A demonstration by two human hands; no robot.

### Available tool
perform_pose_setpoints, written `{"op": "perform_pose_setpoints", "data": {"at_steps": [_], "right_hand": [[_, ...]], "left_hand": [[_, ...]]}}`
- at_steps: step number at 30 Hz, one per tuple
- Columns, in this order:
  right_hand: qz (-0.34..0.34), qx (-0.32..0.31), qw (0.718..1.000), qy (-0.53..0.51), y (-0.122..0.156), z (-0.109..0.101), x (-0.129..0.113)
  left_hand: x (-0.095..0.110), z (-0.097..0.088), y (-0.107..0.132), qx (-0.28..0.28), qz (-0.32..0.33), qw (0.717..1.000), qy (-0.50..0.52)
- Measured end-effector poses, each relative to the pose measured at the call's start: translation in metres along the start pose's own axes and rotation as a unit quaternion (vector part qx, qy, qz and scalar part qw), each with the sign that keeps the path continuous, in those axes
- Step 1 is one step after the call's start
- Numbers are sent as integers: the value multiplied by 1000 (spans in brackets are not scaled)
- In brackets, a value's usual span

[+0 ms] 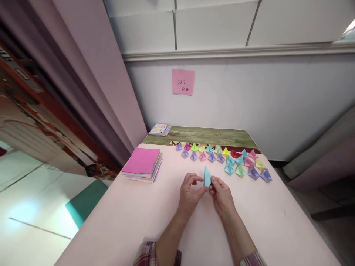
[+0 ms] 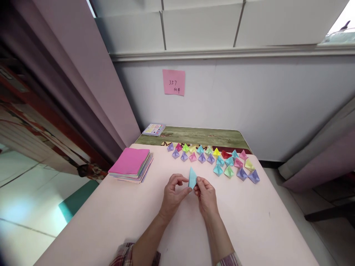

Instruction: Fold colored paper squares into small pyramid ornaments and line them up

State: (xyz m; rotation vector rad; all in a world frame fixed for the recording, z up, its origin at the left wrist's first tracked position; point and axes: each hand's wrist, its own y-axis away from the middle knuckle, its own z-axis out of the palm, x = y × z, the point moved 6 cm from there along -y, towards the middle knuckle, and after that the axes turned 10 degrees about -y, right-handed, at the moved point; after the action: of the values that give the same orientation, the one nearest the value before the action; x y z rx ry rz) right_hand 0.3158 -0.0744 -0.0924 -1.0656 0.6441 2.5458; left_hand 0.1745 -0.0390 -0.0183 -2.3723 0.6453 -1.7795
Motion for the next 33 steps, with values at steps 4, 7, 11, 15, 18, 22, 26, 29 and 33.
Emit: {"op": "perform_pose_setpoints", "data": {"at_steps": [4,7,11,15,18,22,26,29,33], "right_hand": [[3,3,1000,-7,0,-1,2],[-2,2,1000,0,-1,-1,1],[-12,3,1000,11,-1,-1,-1],[-26,2,999,21,1,1,-3],[-29,-4,999,31,1,2,-2],[-34,-10,998,44,2,2,-2],[-57,-13,996,64,3,4,-7],[-62,-6,995,75,4,4,-9],[-62,-11,995,76,4,5,-8]], "left_hand": [[-3,1,-1,-9,-19,1000,5],[-8,2,-1,-10,-35,999,13],[-19,4,0,-9,-73,996,47],[-26,8,0,-17,-102,990,95],[-25,11,1,-32,-104,988,110],[-23,10,0,-35,-101,989,99],[-25,6,-1,-15,-94,992,80],[-26,2,-1,11,-88,993,75],[-25,3,0,9,-76,994,82]]}}
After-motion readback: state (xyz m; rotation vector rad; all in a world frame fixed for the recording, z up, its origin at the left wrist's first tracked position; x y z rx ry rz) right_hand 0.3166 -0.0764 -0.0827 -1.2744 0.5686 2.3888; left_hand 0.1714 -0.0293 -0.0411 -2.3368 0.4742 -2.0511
